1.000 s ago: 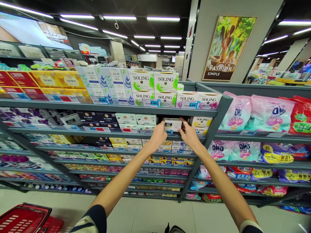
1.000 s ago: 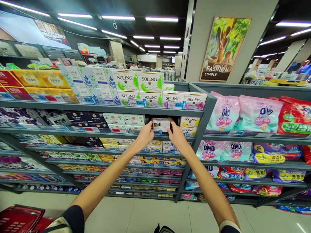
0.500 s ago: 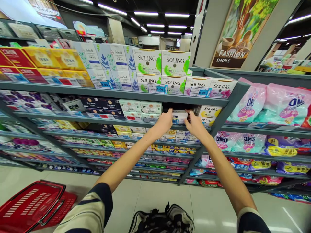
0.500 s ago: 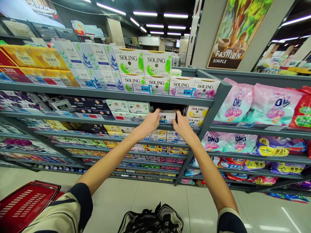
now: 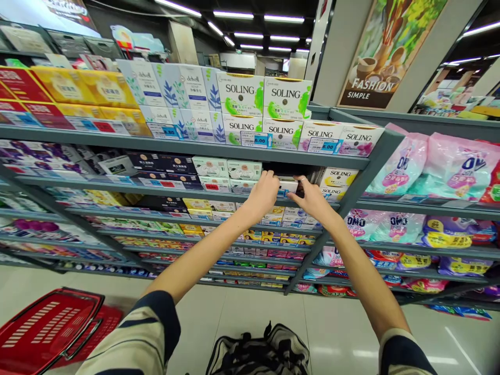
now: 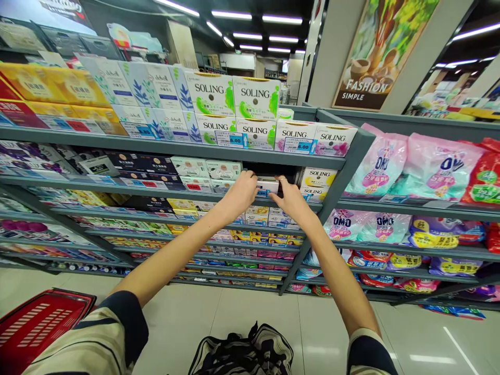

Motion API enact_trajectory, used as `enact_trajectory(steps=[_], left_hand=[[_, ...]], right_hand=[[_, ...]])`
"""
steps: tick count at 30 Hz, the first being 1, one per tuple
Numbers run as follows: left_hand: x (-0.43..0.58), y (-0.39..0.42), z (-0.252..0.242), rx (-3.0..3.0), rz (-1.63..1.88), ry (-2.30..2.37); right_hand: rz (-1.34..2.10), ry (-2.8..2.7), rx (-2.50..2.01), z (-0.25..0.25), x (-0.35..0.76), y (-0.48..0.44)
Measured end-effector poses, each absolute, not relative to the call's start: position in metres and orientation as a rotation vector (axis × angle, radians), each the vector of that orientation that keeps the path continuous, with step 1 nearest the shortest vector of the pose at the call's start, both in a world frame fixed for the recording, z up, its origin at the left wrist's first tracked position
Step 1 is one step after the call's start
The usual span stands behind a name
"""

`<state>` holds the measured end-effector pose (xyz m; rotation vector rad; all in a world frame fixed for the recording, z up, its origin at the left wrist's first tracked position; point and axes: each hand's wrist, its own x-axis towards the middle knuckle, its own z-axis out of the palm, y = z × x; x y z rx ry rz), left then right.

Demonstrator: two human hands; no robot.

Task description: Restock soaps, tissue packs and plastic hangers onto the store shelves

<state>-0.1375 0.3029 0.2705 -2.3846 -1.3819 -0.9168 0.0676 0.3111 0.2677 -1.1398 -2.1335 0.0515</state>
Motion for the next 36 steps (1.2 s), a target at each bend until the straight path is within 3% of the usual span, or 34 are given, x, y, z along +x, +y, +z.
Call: enact_trajectory(steps=[25,31,36], left_hand=[[-0.155,0.283,0.259,-2.363,-0.931,-1.203],[-0.185,0.24,0.259,-2.257,-1.394,-0.989],[-0.228,0.207,0.184,-2.059,-1.903,-1.387]], right_hand=[[0.067,-2.082,-1.116,0.258,0.057,0.319],[0.076,-2.091,-1.119,0.26,0.058,0.312],[0.024,-2.098,-1.091,0.263,0.062,0.313]])
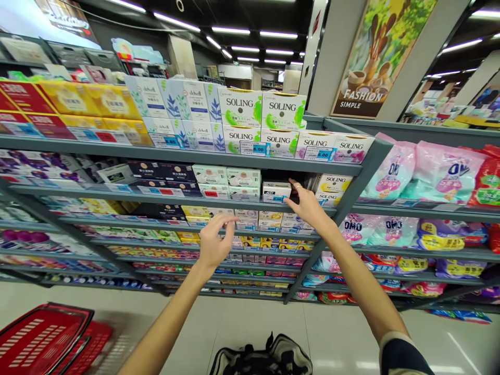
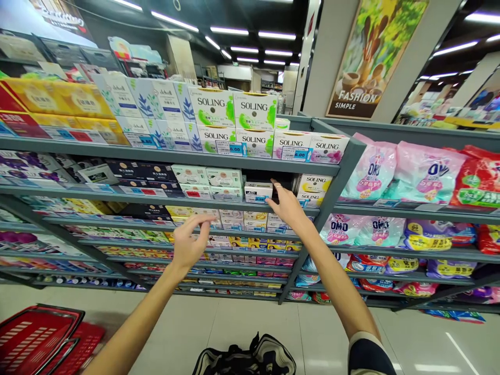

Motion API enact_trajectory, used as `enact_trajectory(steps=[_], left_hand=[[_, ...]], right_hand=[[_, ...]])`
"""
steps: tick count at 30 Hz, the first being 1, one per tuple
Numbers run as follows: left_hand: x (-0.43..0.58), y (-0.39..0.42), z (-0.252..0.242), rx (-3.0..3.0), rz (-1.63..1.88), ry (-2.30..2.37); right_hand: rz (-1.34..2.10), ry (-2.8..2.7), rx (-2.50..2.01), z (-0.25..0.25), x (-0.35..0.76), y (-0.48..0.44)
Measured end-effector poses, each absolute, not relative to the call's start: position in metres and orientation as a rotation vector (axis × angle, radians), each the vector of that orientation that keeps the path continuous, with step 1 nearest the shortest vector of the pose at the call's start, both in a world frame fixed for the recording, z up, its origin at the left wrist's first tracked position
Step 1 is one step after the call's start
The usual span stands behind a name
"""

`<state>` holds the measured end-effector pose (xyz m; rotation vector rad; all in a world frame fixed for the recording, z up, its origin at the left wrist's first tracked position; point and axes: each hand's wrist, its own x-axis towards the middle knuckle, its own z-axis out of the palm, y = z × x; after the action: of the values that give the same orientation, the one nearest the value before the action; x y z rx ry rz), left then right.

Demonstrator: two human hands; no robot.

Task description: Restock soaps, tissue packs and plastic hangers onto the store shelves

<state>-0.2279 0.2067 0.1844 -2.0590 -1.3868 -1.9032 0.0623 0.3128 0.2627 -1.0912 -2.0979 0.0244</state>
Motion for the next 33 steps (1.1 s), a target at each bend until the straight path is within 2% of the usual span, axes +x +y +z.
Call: enact_trajectory(steps=[3,8,12,15,27,33], left_hand=[[-0.252,0.189,0.101,-2.003,-1.891,-1.952],[-0.281,0.136,-0.05,-1.904,-1.809,-2.521],[-0.288,0.093,-0.126,-1.824,-1.763,-2.834],[-0.28,0.081,-0.143,-1.79,-1.695,-2.949],[-0.268,0.1,-0.143,-1.864,-1.645,-2.884],[-0.266,0.093,-0.15,-1.835,-1.579,-2.913]], right_hand=[[0.001,-2.137,-1.093,0.264,0.063,0.319],[0.021,-2.141,-1.078,0.267,0.061,0.327],[0.129,-2.151,-1.049,0.267,0.057,0.327],[0.127,-2.154,-1.069,0.266,0.056,0.328],[-0.102,-2.082,-1.065,0.274,0.058,0.313],[-0.207,-2.068,-1.009,0.261,0.06,0.296]])
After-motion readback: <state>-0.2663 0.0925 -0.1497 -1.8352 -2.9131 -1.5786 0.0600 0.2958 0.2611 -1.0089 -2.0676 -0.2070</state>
